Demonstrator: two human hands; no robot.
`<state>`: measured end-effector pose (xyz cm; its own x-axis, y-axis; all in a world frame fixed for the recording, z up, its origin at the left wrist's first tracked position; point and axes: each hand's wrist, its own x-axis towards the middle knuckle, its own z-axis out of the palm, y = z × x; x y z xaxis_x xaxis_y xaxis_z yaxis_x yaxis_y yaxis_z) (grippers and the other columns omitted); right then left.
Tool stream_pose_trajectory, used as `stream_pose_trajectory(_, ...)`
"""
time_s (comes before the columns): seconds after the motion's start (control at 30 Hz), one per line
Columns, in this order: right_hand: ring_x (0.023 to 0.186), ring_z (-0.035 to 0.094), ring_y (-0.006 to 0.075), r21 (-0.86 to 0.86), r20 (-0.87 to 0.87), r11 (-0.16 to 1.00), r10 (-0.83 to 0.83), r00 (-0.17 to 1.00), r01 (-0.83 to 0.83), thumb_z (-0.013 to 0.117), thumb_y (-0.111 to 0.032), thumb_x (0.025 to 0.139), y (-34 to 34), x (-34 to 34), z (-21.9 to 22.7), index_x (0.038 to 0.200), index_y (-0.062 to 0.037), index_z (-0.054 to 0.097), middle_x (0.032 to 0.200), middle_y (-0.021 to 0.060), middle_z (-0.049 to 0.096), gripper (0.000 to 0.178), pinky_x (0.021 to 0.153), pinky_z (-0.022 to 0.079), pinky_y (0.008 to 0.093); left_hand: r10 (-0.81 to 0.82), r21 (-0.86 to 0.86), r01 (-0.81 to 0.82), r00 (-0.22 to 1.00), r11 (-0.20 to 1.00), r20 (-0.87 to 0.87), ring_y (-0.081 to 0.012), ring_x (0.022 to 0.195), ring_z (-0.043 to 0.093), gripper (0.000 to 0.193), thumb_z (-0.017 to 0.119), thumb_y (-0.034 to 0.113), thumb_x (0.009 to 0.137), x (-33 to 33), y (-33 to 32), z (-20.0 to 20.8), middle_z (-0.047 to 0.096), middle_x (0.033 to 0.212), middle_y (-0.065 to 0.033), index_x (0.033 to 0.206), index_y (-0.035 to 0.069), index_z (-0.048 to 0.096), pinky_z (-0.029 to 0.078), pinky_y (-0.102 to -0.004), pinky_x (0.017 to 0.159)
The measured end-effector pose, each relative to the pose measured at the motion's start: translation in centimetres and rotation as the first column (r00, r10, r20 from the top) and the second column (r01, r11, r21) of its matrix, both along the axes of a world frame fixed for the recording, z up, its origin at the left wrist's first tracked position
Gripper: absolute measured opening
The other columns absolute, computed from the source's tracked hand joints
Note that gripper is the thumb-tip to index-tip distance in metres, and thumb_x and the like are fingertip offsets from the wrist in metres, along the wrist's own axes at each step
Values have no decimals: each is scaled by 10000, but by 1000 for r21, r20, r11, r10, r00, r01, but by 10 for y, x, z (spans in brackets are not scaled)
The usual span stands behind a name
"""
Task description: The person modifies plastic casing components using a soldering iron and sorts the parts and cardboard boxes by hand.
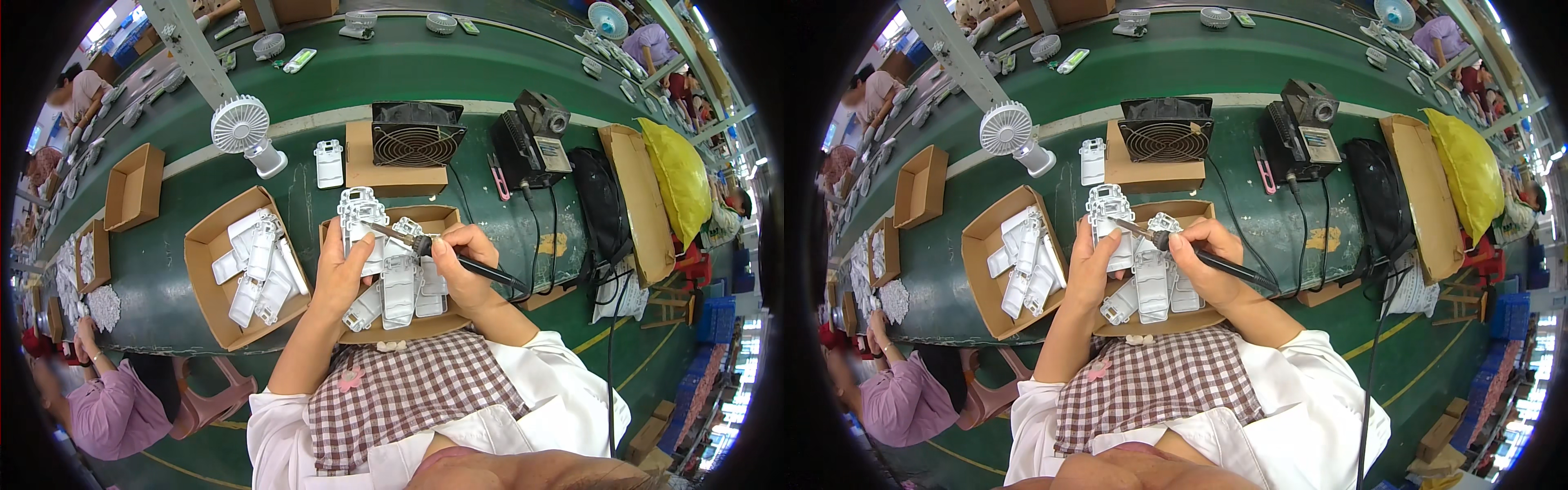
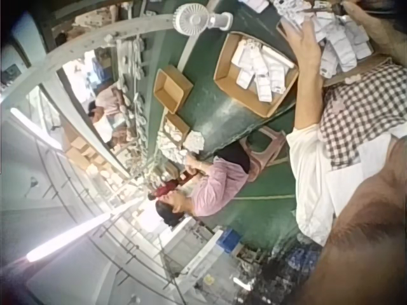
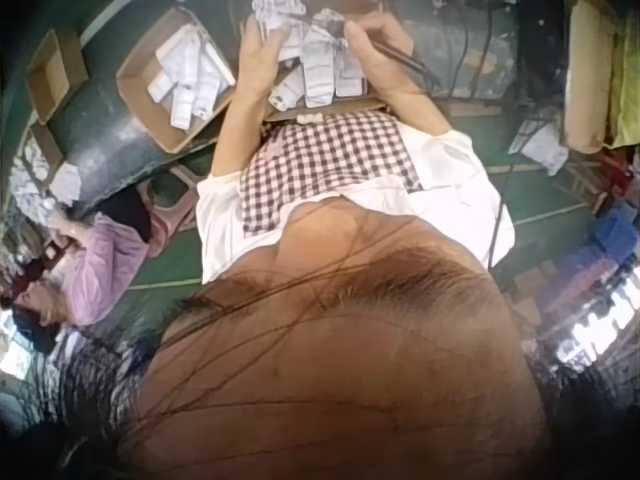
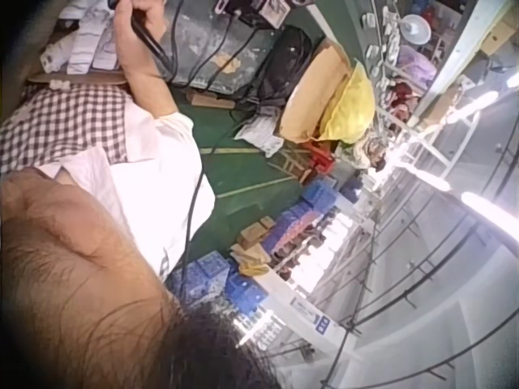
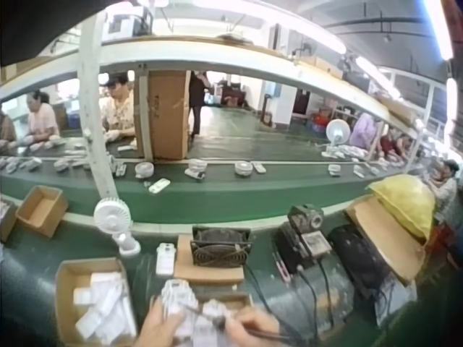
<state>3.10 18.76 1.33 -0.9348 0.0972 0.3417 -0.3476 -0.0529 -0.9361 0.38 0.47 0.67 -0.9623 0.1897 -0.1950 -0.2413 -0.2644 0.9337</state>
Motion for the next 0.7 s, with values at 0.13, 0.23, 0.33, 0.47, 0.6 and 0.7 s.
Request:
stream_pose_trajectory(0.13, 605, 470, 63, 0, -11, 1000, 0, 1000, 0, 635, -38, 847, 0, -1, 0, 817, -27, 519, 714, 37, 560, 121, 532, 379, 214, -5, -7, 5, 1000, 1000, 0, -27, 547, 490, 282, 542, 173, 905, -1, 0, -1, 562, 807, 7, 1153, 74, 451, 371, -173, 408)
stream_pose_trajectory(0.23, 603, 470, 63, 7, -8, 1000, -3, 1000, 3, 636, -39, 847, -1, -1, 0, 816, -25, 521, 711, 37, 560, 119, 532, 378, 215, 0, -10, 0, 1000, 1000, 4, -26, 546, 488, 281, 544, 175, 905, -2, 0, 0, 562, 807, 7, 1152, 76, 453, 368, -173, 408)
stream_pose_trajectory(0.33, 602, 470, 65, 15, 4, 1000, 2, 1000, -3, 636, -38, 846, -1, -1, 2, 818, -24, 522, 707, 36, 560, 118, 533, 378, 216, 11, -1, -11, 1000, 1000, 11, -26, 545, 486, 277, 544, 173, 904, -1, 0, 1, 562, 806, 7, 1149, 77, 456, 365, -171, 409)
stream_pose_trajectory(0.47, 604, 485, 93, 50, -15, 999, 6, 1000, -5, 627, -18, 838, 0, -1, 2, 813, -33, 523, 699, 43, 556, 108, 541, 389, 237, 22, -10, -22, 999, 1000, 24, -35, 615, 505, 309, 552, 159, 899, 1, -2, 1, 565, 861, -2, 1175, 65, 451, 391, -179, 458)
stream_pose_trajectory(0.6, 518, 439, 80, -2, -170, 996, -83, 982, 84, 561, -46, 865, 3, 1, -7, 791, -35, 467, 693, 61, 523, 120, 487, 361, 214, 57, -3, -57, 991, 998, -119, -105, 950, 507, 335, 572, 133, 881, -1, -1, -7, 557, 1053, -56, 1175, 13, 465, 419, -250, 828)
stream_pose_trajectory(0.7, 475, 418, 79, -102, -204, 992, -93, 975, 73, 554, -67, 871, 3, 3, -10, 815, -36, 454, 707, 74, 517, 118, 436, 348, 210, 27, 118, -22, 999, 993, -39, -119, 956, 530, 334, 564, 121, 880, 1, -5, -10, 558, 1060, -61, 1179, 14, 460, 430, -263, 837)
